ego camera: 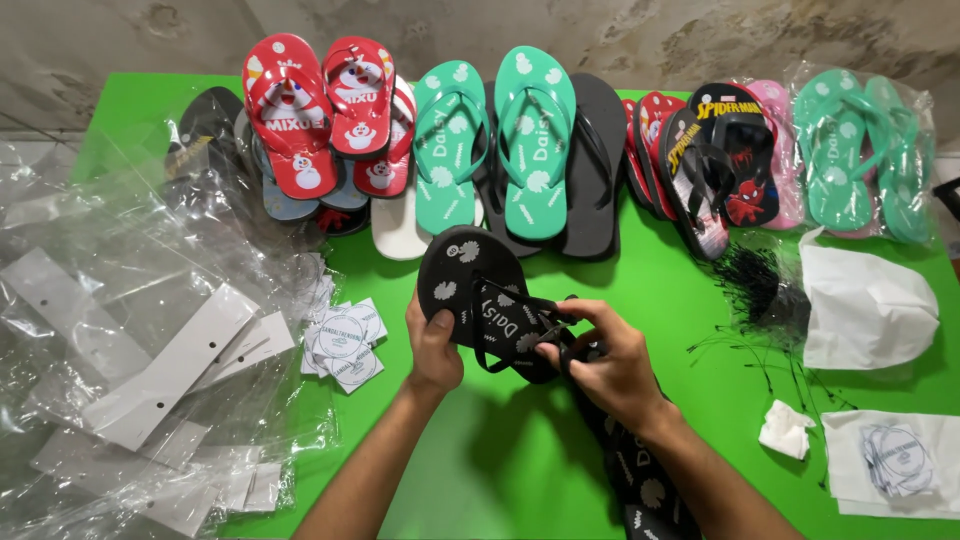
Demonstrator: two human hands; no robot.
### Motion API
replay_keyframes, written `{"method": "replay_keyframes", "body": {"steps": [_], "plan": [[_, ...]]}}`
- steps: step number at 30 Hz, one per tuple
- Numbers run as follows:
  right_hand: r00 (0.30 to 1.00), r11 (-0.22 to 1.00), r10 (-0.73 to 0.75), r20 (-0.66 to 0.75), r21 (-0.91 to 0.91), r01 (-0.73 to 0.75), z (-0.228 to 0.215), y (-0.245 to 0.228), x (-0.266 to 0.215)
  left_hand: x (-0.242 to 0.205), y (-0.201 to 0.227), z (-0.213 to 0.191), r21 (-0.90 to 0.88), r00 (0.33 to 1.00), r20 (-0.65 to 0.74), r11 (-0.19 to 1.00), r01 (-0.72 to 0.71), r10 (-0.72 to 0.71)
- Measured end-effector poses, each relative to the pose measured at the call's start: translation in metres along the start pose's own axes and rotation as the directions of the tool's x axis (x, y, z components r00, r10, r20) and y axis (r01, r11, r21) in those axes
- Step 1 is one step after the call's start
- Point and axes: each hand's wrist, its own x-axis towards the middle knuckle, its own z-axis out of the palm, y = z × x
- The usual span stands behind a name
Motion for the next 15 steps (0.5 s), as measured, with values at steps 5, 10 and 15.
{"method": "replay_keyframes", "body": {"steps": [5,10,15], "plan": [[0.998,0.998,-0.058,0.028,-0.011,0.058,-0.004,0.009,-0.001,-0.006,-0.041,-0.021,-0.016,0.995,-0.086,0.999,0.04,-0.041],[0.987,0.984,-0.15,0.062,-0.091,0.155,-0.012,0.017,0.002,-0.003,-0.044,-0.022,-0.126,0.979,-0.173,0.988,0.09,-0.111],[0.992,0.989,-0.12,-0.031,-0.09,0.117,-0.02,0.026,0.01,0.012,-0.017,-0.008,-0.086,0.932,-0.13,0.94,0.331,-0.34]]}}
